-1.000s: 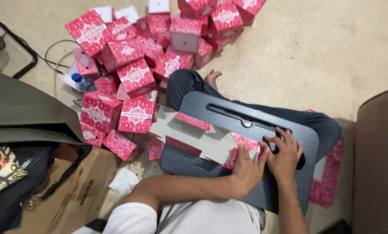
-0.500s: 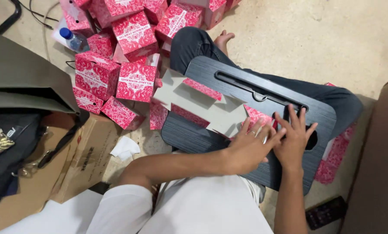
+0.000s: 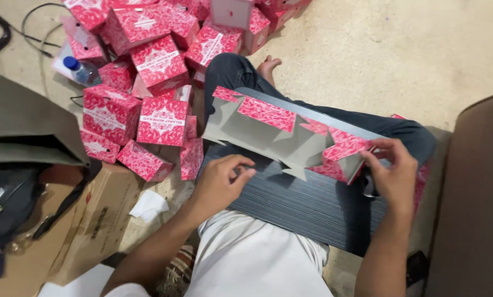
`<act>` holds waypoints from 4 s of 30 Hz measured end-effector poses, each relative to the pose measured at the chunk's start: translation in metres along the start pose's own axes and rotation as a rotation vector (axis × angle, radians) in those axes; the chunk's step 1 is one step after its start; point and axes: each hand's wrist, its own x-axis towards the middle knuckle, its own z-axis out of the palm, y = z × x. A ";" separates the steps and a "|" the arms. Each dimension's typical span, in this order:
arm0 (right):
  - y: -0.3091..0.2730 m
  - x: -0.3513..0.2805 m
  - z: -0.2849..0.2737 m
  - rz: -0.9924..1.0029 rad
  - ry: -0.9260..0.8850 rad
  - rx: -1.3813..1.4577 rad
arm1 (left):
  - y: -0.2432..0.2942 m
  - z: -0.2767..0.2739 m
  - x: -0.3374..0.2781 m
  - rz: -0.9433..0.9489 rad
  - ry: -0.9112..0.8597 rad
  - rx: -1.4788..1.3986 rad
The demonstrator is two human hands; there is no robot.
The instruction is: Folding a flat cardboard template into a small decorative box on a lap desk.
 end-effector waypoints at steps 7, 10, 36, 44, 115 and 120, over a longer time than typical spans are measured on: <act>-0.031 -0.001 -0.018 -0.148 0.252 -0.302 | -0.006 0.032 0.013 -0.026 -0.030 -0.071; -0.046 -0.041 0.005 -0.102 0.305 -0.164 | 0.009 0.038 0.017 -0.114 -0.043 -0.177; -0.095 -0.072 0.075 -0.085 0.453 0.052 | -0.016 0.109 0.061 -0.251 0.032 -0.691; -0.107 -0.067 0.084 -0.186 0.446 -0.091 | -0.007 0.106 0.050 -0.195 0.051 -0.670; -0.155 -0.070 0.067 -0.118 0.283 0.091 | 0.028 0.059 0.045 0.542 0.152 -0.151; -0.153 -0.069 0.067 -0.121 0.284 0.102 | 0.026 0.063 0.044 0.564 0.096 -0.139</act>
